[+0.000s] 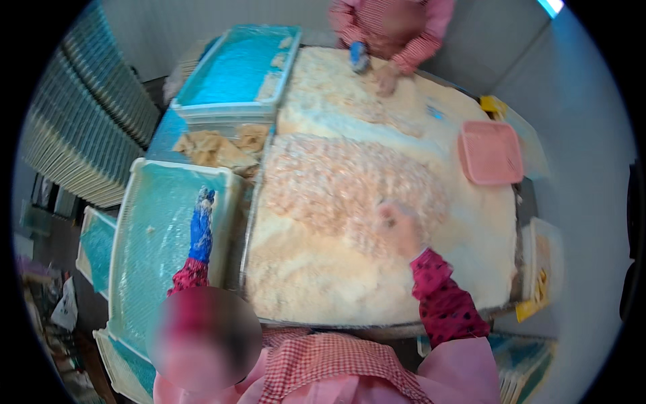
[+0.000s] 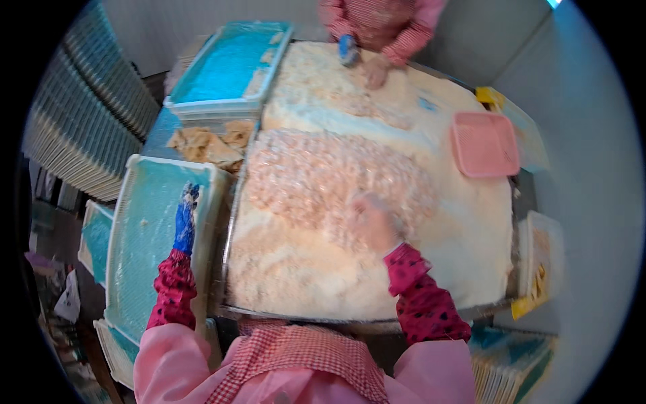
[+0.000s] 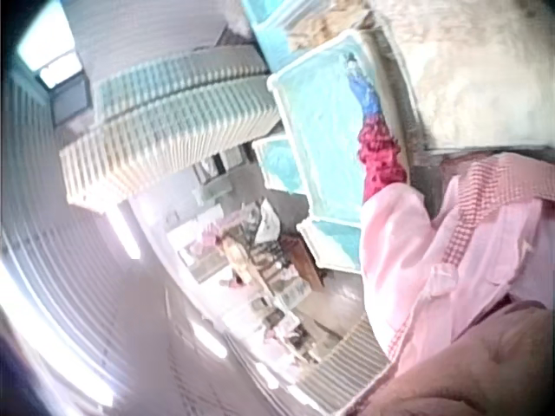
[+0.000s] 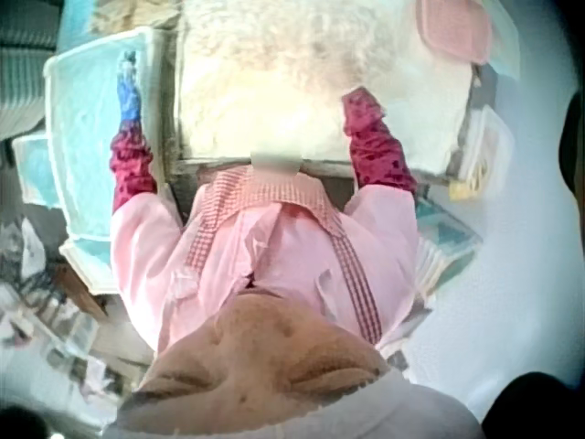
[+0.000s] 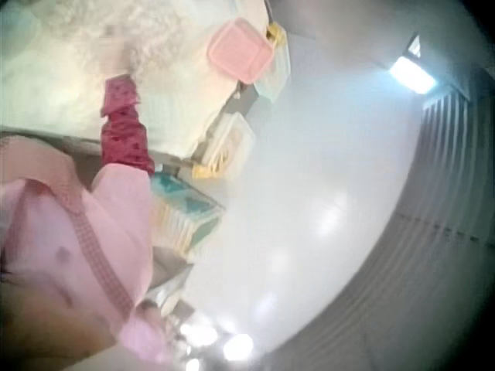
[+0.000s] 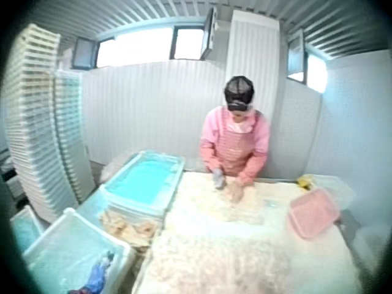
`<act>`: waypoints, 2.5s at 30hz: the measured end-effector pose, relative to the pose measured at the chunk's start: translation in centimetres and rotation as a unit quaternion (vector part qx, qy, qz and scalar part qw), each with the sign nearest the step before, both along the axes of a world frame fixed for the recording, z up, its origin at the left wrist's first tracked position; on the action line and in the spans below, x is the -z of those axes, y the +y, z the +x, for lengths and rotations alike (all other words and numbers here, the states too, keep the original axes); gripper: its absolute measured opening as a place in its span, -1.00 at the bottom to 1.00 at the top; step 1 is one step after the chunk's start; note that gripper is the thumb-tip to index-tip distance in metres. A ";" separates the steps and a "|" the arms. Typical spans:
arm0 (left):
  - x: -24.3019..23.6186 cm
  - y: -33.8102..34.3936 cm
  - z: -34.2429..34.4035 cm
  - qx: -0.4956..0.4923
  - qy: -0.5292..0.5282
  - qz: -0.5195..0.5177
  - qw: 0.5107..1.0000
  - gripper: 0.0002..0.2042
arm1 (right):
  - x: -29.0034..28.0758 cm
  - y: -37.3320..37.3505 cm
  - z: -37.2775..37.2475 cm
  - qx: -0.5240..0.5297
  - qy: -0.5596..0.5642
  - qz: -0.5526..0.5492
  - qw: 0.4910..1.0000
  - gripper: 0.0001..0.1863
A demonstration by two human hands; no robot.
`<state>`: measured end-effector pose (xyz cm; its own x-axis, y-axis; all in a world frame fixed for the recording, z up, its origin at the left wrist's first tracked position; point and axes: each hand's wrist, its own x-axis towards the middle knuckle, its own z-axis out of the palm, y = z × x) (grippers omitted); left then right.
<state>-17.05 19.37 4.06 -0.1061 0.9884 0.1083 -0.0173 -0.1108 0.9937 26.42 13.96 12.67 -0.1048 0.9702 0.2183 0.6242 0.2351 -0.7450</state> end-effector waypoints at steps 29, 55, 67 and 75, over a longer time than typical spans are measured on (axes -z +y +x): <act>2.9 -18.4 30.6 0.304 -0.269 -0.185 0.895 -0.56 | 4.8 -13.3 -2.5 0.034 -0.135 0.095 0.986 -0.46; 1.2 -37.7 -10.2 -0.224 0.113 -0.254 0.934 -0.54 | 12.0 -5.7 18.2 0.256 0.097 -0.098 0.957 -0.86; -1.6 -30.1 -9.6 -0.172 0.439 -0.183 0.862 -0.65 | 3.5 -12.5 7.9 0.106 -0.012 -0.069 0.992 -0.82; -1.4 -30.0 -14.8 -0.023 0.508 -0.286 0.812 -0.73 | 11.0 -12.5 7.4 0.228 -0.058 -0.023 0.972 -0.86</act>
